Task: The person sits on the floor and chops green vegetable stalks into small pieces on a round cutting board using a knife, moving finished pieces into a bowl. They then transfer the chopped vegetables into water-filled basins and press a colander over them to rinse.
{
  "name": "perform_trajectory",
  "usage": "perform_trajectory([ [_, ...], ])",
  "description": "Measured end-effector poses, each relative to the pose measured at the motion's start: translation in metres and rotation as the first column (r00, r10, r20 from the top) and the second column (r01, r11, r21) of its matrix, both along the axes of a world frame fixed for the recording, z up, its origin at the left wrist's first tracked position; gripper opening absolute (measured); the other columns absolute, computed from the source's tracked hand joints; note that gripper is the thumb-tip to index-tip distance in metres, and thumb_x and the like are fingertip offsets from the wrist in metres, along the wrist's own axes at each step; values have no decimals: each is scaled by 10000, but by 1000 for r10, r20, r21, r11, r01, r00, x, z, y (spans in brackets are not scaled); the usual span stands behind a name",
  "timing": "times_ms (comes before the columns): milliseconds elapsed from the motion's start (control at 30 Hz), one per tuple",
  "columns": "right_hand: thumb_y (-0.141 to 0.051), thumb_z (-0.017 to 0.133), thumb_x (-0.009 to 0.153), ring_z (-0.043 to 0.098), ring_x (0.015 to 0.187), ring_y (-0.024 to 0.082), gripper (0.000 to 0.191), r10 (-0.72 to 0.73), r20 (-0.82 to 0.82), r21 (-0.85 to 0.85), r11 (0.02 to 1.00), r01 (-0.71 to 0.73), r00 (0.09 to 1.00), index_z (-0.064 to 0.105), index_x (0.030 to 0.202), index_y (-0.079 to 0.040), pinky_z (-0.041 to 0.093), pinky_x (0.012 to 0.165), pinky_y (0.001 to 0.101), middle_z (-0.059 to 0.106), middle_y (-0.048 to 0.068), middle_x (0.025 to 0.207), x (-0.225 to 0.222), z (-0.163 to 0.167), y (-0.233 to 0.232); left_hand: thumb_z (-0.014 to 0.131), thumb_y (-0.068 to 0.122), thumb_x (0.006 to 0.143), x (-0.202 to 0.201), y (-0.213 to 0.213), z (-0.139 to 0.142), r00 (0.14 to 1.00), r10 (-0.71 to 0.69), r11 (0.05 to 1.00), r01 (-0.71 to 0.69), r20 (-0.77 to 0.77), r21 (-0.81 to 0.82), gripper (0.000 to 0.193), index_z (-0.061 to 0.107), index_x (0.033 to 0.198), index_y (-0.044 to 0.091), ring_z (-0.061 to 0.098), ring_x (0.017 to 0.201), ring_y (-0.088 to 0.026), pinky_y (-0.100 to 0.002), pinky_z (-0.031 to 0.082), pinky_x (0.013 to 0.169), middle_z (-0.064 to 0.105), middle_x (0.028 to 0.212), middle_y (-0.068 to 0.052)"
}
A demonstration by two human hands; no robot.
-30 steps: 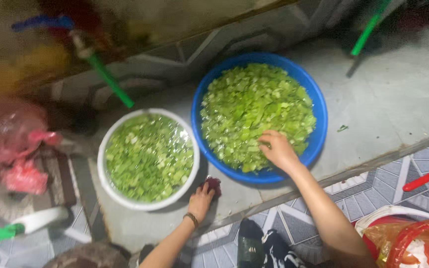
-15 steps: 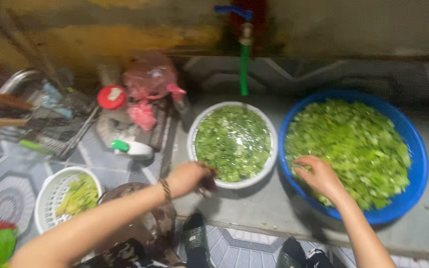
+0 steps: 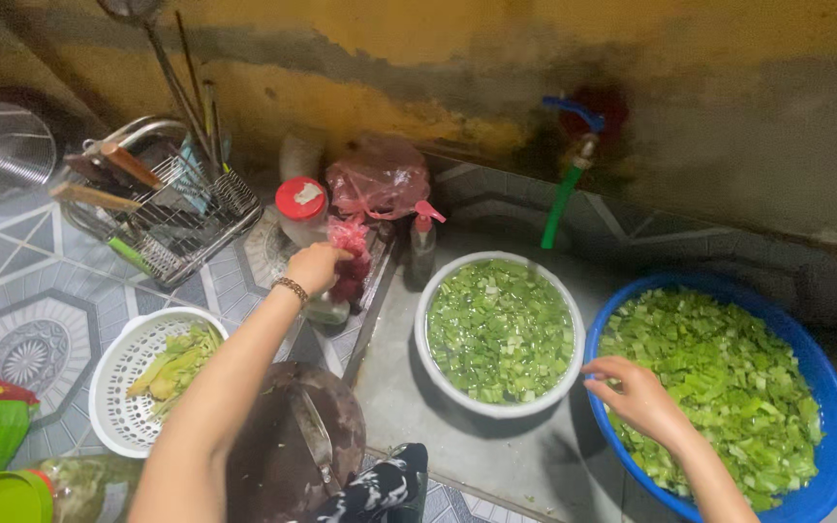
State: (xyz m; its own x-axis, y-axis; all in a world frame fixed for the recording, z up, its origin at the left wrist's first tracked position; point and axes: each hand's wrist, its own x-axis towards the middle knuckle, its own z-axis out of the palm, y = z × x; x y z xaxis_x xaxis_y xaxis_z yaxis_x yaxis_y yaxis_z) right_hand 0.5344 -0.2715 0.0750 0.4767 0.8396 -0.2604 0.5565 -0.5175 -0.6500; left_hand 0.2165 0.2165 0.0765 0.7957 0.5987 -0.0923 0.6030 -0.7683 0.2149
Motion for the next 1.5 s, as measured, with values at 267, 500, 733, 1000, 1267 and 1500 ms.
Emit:
perform_trajectory([
  [267, -303, 710, 889, 713, 1097, 246, 352, 152, 117, -186, 974, -129, 981, 740, 1205, -151, 575, 950, 386, 707, 69, 1263, 4, 68, 29, 707, 203, 839, -49, -52, 52, 947, 53, 997, -30, 318, -77, 341, 733, 1179, 185, 666, 1113, -334, -462, 542, 899, 683, 1290, -56],
  [500, -308, 689, 873, 690, 1108, 304, 392, 592, 284, -361, 795, -487, 755, 700, 1237, -163, 554, 963, 421, 683, 99, 1241, -35, 113, 112, 732, 260, 878, -190, -137, 41, 844, 468, 855, -358, 261, -375, 343, 738, 1210, 173, 758, 892, -228, -358, 590, 805, 777, 1043, -92],
  [733, -236, 651, 879, 761, 926, 300, 260, 768, 118, -233, 637, -735, 629, 766, 1086, -129, 585, 870, 414, 771, 112, 1023, -116, 5, 201, 804, 393, 823, -316, -265, -96, 457, 859, 512, -781, 232, -358, 559, 642, 1210, 23, 732, 851, -273, -389, 581, 777, 737, 996, -150],
  [1000, -425, 706, 949, 776, 735, 243, 473, 262, -457, -474, 737, -482, 850, 720, 1010, 44, 654, 732, 408, 770, 167, 881, -262, -86, 183, 792, 445, 810, -284, -319, -122, 329, 899, 433, -771, 289, -467, 588, 652, 1183, 13, 751, 873, -334, -433, 586, 729, 758, 968, -187],
  [1267, -201, 793, 827, 729, 867, 245, 394, 119, -353, -87, 984, -159, 928, 706, 1102, 66, 569, 762, 331, 751, 199, 984, -272, -94, 170, 776, 437, 826, -246, -296, -112, 295, 940, 339, -760, 171, -555, 566, 657, 1238, 68, 765, 832, -366, -454, 605, 737, 764, 927, -179],
  [1500, -11, 657, 848, 711, 808, 205, 424, -71, -740, -23, 996, 81, 669, 620, 1256, 97, 611, 759, 320, 731, 178, 974, -256, -88, 190, 775, 584, 793, -222, -248, -123, 409, 905, 426, -859, 119, -283, 815, 589, 1350, 20, 621, 1174, -411, -510, 516, 952, 665, 1251, -239],
])
